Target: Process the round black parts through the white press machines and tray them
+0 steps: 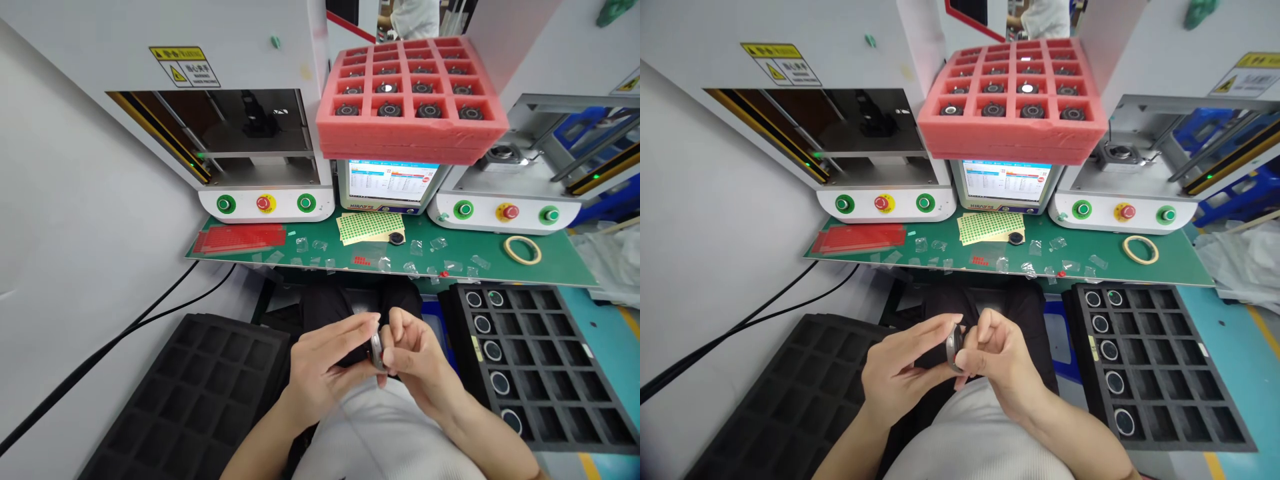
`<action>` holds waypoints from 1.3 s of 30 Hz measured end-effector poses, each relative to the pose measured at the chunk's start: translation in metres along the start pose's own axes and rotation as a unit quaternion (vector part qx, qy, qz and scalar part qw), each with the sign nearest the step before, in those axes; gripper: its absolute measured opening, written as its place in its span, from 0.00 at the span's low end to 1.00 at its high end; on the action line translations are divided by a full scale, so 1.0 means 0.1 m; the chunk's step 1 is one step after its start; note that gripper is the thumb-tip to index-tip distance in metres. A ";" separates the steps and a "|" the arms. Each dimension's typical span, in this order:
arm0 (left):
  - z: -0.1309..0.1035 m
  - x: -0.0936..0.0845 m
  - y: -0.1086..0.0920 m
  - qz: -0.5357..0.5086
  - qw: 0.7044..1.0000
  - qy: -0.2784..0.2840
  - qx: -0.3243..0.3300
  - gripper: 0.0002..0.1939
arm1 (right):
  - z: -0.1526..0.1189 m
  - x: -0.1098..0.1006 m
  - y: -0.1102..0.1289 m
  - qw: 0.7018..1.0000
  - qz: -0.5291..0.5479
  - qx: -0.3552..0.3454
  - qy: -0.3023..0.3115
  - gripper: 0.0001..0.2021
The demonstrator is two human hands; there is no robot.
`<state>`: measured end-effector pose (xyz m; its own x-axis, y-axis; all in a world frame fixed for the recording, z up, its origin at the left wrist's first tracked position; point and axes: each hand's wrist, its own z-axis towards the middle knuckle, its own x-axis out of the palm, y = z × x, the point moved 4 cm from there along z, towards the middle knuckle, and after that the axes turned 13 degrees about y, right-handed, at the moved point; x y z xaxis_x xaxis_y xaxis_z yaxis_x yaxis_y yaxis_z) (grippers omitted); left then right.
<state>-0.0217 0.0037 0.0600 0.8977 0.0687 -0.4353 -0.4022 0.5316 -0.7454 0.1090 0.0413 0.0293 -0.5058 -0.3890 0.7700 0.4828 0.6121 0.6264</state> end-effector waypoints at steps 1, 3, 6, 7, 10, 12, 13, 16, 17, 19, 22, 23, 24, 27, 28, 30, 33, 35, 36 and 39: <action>0.00 0.00 0.03 -0.032 0.999 -0.002 -0.016 0.30 | 0.02 0.00 -0.01 1.000 0.009 0.001 -0.001 0.19; 0.01 0.01 0.12 -0.135 0.989 -0.004 -0.067 0.29 | 0.05 0.01 0.00 1.000 0.024 0.006 0.010 0.21; -0.01 0.05 0.23 -0.350 0.927 -0.020 -0.134 0.31 | 0.06 0.02 0.07 0.999 0.041 -0.008 0.031 0.19; -0.01 0.06 0.26 -0.418 0.896 -0.030 -0.146 0.32 | 0.06 0.02 0.10 0.998 0.044 -0.021 0.031 0.17; -0.02 0.10 0.28 -0.572 0.803 -0.035 -0.164 0.29 | 0.02 -0.01 0.20 0.998 0.023 -0.056 0.006 0.14; -0.02 0.13 0.27 -0.630 0.755 -0.018 -0.178 0.24 | 0.02 -0.03 0.22 0.998 0.003 -0.064 -0.012 0.13; -0.01 0.14 0.26 -0.650 0.737 -0.011 -0.185 0.21 | 0.02 -0.04 0.22 0.998 -0.004 -0.064 -0.019 0.13; 0.00 0.18 0.24 -0.682 0.701 -0.010 -0.208 0.16 | 0.02 -0.06 0.21 0.997 -0.014 -0.065 -0.036 0.14; 0.00 0.19 0.24 -0.686 0.696 -0.012 -0.213 0.15 | 0.02 -0.07 0.20 0.997 -0.017 -0.067 -0.040 0.14; -0.01 0.22 0.24 -0.681 0.698 -0.021 -0.219 0.14 | 0.02 -0.09 0.18 0.996 -0.026 -0.071 -0.048 0.15; -0.04 0.24 0.25 -0.638 0.734 -0.052 -0.227 0.14 | 0.01 -0.12 0.16 0.993 -0.046 -0.078 -0.069 0.16; -0.05 0.25 0.26 -0.619 0.748 -0.065 -0.230 0.13 | 0.01 -0.13 0.16 0.993 -0.053 -0.079 -0.075 0.16; -0.06 0.25 0.26 -0.603 0.759 -0.075 -0.233 0.13 | 0.01 -0.14 0.14 0.992 -0.059 -0.079 -0.078 0.16; -0.07 0.26 0.27 -0.554 0.791 -0.098 -0.241 0.15 | 0.01 -0.14 0.10 0.992 -0.069 -0.076 -0.072 0.15; -0.07 0.26 0.27 -0.534 0.802 -0.106 -0.244 0.15 | 0.01 -0.13 0.09 0.992 -0.071 -0.078 -0.069 0.15; -0.07 0.25 0.28 -0.499 0.821 -0.118 -0.251 0.15 | 0.01 -0.12 0.07 0.992 -0.076 -0.084 -0.063 0.14; -0.08 0.25 0.27 -0.479 0.834 -0.118 -0.247 0.15 | -0.01 -0.11 0.04 0.990 -0.093 -0.091 -0.061 0.14; -0.09 0.26 0.25 -0.472 0.841 -0.117 -0.239 0.16 | -0.02 -0.10 0.03 0.986 -0.115 -0.100 -0.067 0.14; -0.10 0.26 0.24 -0.464 0.845 -0.117 -0.239 0.16 | -0.02 -0.10 0.03 0.983 -0.131 -0.109 -0.069 0.13; -0.12 0.28 0.23 -0.434 0.860 -0.112 -0.245 0.16 | -0.01 -0.05 0.05 0.966 -0.203 -0.143 -0.068 0.09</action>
<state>-0.0079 0.0075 0.0245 0.8880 0.0149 0.4596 0.4585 0.0484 -0.8874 0.1149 0.0460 0.0287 -0.7747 -0.4507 0.4435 0.3931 0.2061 0.8961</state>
